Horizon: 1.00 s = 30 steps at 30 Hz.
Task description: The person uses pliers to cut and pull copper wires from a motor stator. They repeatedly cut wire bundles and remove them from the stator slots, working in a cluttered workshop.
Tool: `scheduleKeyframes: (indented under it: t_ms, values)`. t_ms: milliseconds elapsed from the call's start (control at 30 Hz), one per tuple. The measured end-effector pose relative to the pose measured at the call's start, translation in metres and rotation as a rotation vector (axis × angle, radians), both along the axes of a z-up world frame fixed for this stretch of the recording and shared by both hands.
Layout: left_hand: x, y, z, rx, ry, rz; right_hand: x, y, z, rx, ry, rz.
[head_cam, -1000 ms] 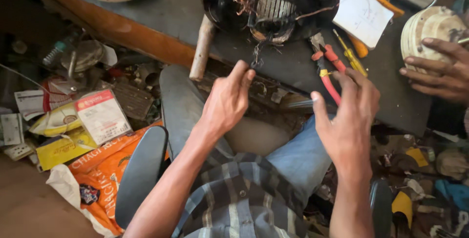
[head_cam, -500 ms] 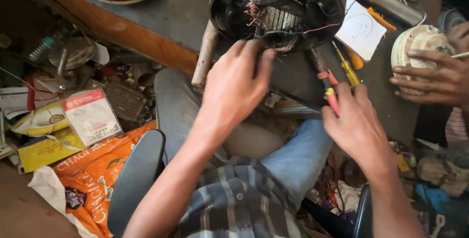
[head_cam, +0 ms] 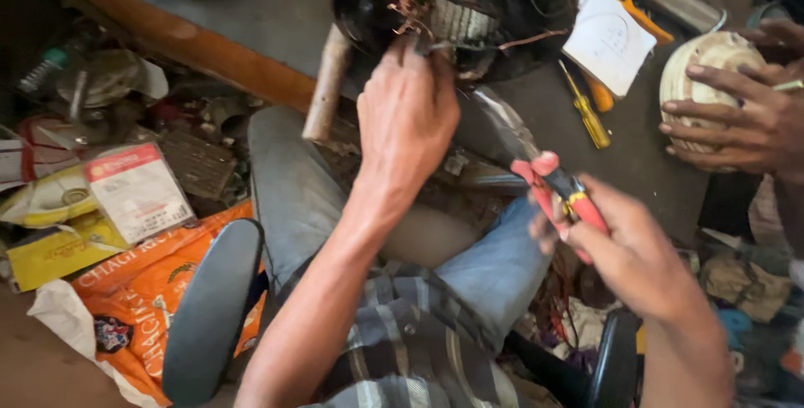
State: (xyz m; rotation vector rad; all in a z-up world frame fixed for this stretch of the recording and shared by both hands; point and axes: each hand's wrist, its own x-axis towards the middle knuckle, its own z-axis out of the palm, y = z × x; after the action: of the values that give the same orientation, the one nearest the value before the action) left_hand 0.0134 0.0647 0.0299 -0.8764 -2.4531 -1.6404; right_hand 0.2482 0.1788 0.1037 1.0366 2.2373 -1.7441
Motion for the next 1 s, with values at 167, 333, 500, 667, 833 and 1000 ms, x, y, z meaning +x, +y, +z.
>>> scheduleKeyframes:
  t_ms: [167,333,500,667,833,1000]
  values:
    - [-0.004,-0.017,0.002,0.129,-0.094,-0.174,-0.028,0.016,0.010,0.013,0.039,0.140]
    - [-0.005,-0.023,0.009,0.117,-0.170,-0.157,-0.056,0.025,0.026,-0.029,-0.207,0.053]
    - [0.003,-0.020,0.003,0.179,-0.141,-0.097,-0.071,0.033,0.045,-0.162,-0.304,0.019]
    - [0.000,-0.018,-0.009,0.279,-0.126,-0.128,-0.091,0.045,0.055,-0.005,-0.519,0.186]
    - [-0.005,-0.023,-0.013,0.287,-0.130,-0.161,-0.119,0.043,0.060,0.219,-0.797,0.321]
    - [-0.003,-0.022,-0.015,0.253,-0.117,-0.178,-0.138,0.040,0.071,0.370,-1.103,0.464]
